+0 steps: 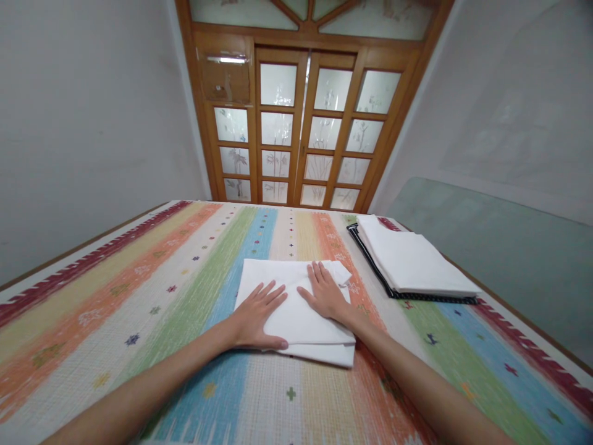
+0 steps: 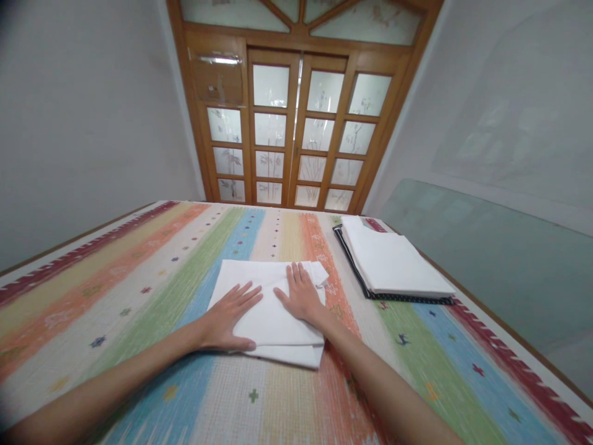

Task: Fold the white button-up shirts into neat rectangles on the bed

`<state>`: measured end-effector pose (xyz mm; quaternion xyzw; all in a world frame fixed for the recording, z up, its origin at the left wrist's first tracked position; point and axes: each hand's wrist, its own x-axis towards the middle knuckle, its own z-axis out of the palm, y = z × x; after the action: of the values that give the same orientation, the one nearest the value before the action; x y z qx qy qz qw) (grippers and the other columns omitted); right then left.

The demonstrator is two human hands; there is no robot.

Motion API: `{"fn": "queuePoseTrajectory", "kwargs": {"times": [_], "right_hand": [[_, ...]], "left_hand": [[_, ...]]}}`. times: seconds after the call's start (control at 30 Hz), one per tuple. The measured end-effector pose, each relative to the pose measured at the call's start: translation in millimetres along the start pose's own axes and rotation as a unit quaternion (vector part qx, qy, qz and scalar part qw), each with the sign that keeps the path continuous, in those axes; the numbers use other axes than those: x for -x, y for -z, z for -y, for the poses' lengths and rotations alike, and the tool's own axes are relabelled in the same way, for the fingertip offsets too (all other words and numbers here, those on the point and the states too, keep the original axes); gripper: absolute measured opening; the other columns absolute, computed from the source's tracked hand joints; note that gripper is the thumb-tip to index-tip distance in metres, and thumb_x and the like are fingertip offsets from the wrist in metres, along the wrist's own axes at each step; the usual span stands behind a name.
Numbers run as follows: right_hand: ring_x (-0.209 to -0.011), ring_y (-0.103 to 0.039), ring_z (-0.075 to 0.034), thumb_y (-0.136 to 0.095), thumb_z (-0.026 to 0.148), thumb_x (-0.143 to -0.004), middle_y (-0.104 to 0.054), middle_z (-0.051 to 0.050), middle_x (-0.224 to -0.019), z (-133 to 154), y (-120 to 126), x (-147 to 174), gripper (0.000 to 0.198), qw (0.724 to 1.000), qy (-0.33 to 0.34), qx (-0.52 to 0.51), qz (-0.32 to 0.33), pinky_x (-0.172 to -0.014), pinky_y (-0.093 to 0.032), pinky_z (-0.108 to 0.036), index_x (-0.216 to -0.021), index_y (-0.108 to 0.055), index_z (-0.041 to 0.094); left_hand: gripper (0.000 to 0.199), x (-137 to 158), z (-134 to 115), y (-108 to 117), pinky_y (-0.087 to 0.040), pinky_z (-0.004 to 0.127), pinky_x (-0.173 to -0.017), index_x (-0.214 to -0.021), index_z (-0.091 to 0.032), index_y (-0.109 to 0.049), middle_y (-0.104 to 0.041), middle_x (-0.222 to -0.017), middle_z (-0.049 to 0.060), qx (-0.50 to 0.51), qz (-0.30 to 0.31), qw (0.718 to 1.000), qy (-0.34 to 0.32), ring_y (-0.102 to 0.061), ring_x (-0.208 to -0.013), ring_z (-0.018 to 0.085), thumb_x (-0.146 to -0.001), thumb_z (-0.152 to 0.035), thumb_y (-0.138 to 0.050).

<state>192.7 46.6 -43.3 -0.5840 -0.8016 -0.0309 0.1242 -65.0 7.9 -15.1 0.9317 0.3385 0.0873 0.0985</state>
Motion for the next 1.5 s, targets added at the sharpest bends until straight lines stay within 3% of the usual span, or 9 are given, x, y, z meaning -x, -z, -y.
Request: {"fn": "queuePoseTrajectory", "kwargs": {"times": [0.4, 0.63, 0.9, 1.0, 1.13, 1.23, 1.3, 1.37, 1.5], "right_hand": [[-0.148, -0.009, -0.034, -0.017, 0.074, -0.09, -0.014, -0.023, -0.158, -34, -15, 13, 0.099, 0.994, -0.1, 0.015, -0.036, -0.119, -0.012, -0.052, -0.153, -0.011, -0.002], [-0.148, -0.009, -0.032, -0.014, 0.067, -0.093, -0.009, -0.022, -0.159, -56, -12, 26, 0.093, 0.998, -0.049, 0.034, -0.003, -0.12, -0.014, -0.049, -0.153, -0.003, -0.003], [-0.146, -0.02, -0.033, -0.019, 0.065, -0.094, -0.021, -0.021, -0.157, -103, 3, 39, 0.088, 0.998, -0.03, 0.031, 0.052, -0.117, -0.022, -0.052, -0.155, -0.009, 0.002], [-0.144, -0.023, -0.036, -0.025, 0.064, -0.094, -0.022, -0.021, -0.157, -112, 10, 43, 0.088, 0.998, -0.032, 0.04, 0.033, -0.115, -0.025, -0.055, -0.155, -0.005, 0.004], [-0.146, -0.015, -0.037, -0.031, 0.055, -0.097, -0.019, -0.025, -0.157, -79, 23, 54, 0.08, 0.998, -0.017, 0.057, -0.018, -0.116, -0.022, -0.057, -0.154, -0.014, 0.0], [-0.147, -0.006, -0.034, -0.031, 0.052, -0.099, -0.016, -0.023, -0.158, -28, 39, 66, 0.072, 0.998, 0.068, 0.012, -0.016, -0.116, -0.021, -0.058, -0.152, -0.024, 0.005], [-0.148, -0.003, -0.028, -0.03, 0.049, -0.101, -0.015, -0.017, -0.16, 7, 50, 72, 0.065, 0.988, 0.147, -0.041, 0.033, -0.118, -0.021, -0.052, -0.154, -0.023, 0.011], [-0.148, -0.006, -0.022, -0.033, 0.049, -0.1, -0.014, -0.013, -0.16, 34, 59, 77, 0.067, 0.958, 0.243, -0.099, 0.113, -0.119, -0.023, -0.044, -0.155, -0.016, 0.015], [-0.147, -0.016, -0.02, -0.042, 0.042, -0.099, -0.024, -0.013, -0.158, 56, 65, 77, 0.066, 0.922, 0.316, -0.161, 0.153, -0.121, -0.017, -0.045, -0.155, -0.018, 0.018]], "left_hand": [[0.11, 0, -2, 3, -0.009, 0.055, -0.119, -0.152, -0.022, -0.028, -0.024, -0.159, 0.01, 0.014, 0.007, 1.0, 0.006, -0.014, -0.147, 0.035, -0.066, -0.087, -0.052], [0.11, -1, 0, 2, -0.009, 0.055, -0.119, -0.152, -0.022, -0.028, -0.023, -0.159, 0.01, 0.014, 0.015, 1.0, 0.009, -0.014, -0.147, 0.035, -0.066, -0.086, -0.051], [0.11, -2, 0, 4, -0.009, 0.052, -0.119, -0.153, -0.022, -0.027, -0.022, -0.159, 0.01, 0.0, 0.025, 1.0, 0.01, -0.013, -0.148, 0.034, -0.067, -0.088, -0.047], [0.1, -5, -2, 10, -0.01, 0.05, -0.119, -0.153, -0.021, -0.025, -0.022, -0.16, 0.009, -0.012, 0.048, 0.999, 0.019, -0.013, -0.148, 0.031, -0.077, -0.084, -0.037], [0.074, -21, 7, 12, -0.009, 0.046, -0.119, -0.152, -0.021, -0.028, -0.024, -0.159, 0.007, -0.029, 0.026, 0.998, 0.047, -0.013, -0.149, 0.026, -0.095, -0.066, -0.016], [0.071, -43, 22, 10, -0.008, 0.046, -0.119, -0.15, -0.018, -0.031, -0.026, -0.159, 0.01, -0.049, -0.017, 0.996, 0.077, -0.012, -0.149, 0.026, -0.097, -0.061, -0.015], [0.068, -60, 32, 10, -0.011, 0.048, -0.118, -0.149, -0.015, -0.032, -0.029, -0.157, 0.013, -0.06, -0.04, 0.992, 0.103, -0.016, -0.148, 0.028, -0.097, -0.059, -0.02], [0.062, -75, 38, 10, -0.016, 0.05, -0.116, -0.144, -0.012, -0.038, -0.039, -0.152, 0.017, -0.067, -0.06, 0.987, 0.132, -0.027, -0.144, 0.03, -0.098, -0.052, -0.025], [0.045, -90, 43, 13, -0.036, 0.046, -0.104, -0.122, -0.012, -0.056, -0.063, -0.125, 0.018, -0.078, -0.093, 0.979, 0.163, -0.054, -0.122, 0.029, -0.099, -0.04, -0.029]]}}
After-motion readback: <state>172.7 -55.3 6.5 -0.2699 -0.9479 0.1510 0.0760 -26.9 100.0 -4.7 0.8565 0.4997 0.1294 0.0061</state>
